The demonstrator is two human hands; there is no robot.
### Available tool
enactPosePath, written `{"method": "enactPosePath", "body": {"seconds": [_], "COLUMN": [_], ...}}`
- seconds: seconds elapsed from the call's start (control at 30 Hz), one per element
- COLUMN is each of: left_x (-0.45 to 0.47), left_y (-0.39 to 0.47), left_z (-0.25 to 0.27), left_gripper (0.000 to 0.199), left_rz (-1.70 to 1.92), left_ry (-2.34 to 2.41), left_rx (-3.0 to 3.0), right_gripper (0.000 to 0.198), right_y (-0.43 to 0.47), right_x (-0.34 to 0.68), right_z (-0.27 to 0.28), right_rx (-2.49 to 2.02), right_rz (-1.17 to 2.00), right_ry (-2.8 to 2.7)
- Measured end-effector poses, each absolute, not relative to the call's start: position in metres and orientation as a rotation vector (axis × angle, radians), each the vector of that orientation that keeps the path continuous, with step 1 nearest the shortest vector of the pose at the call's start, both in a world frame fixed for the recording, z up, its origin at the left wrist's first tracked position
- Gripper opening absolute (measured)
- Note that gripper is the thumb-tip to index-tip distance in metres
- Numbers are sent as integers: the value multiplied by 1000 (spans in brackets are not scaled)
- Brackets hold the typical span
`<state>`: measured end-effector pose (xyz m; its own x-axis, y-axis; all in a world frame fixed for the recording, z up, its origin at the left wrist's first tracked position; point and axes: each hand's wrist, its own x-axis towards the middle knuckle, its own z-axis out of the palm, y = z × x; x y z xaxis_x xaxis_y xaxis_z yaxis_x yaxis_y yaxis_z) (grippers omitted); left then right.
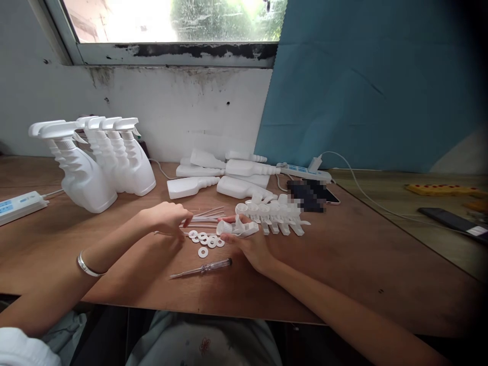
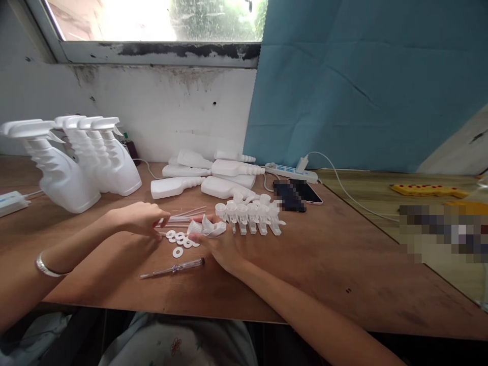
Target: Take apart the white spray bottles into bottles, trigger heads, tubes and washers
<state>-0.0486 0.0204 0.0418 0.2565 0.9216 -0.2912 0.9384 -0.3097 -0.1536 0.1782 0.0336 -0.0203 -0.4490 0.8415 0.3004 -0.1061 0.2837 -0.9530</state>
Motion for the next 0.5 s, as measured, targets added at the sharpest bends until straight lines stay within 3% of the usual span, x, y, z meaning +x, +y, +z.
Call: {"method": "enactPosePath", "body": {"seconds": [0.2,0.5], "left_x": [-50,-56], "left_y": [22,26], "left_z": [27,30], "left_gripper": [10,10], "left_rz": [-453,-376], "left_ry": [1728,1857], "left_rx": [2514,2536], "right_gripper": [31,34], "right_y": [33,33], "right_x": [178,179], "right_z": [-20,-19], "right_rx": [-677,-693], "right_rz": [1325,1355], "right_ry": [-1648,-1622]}}
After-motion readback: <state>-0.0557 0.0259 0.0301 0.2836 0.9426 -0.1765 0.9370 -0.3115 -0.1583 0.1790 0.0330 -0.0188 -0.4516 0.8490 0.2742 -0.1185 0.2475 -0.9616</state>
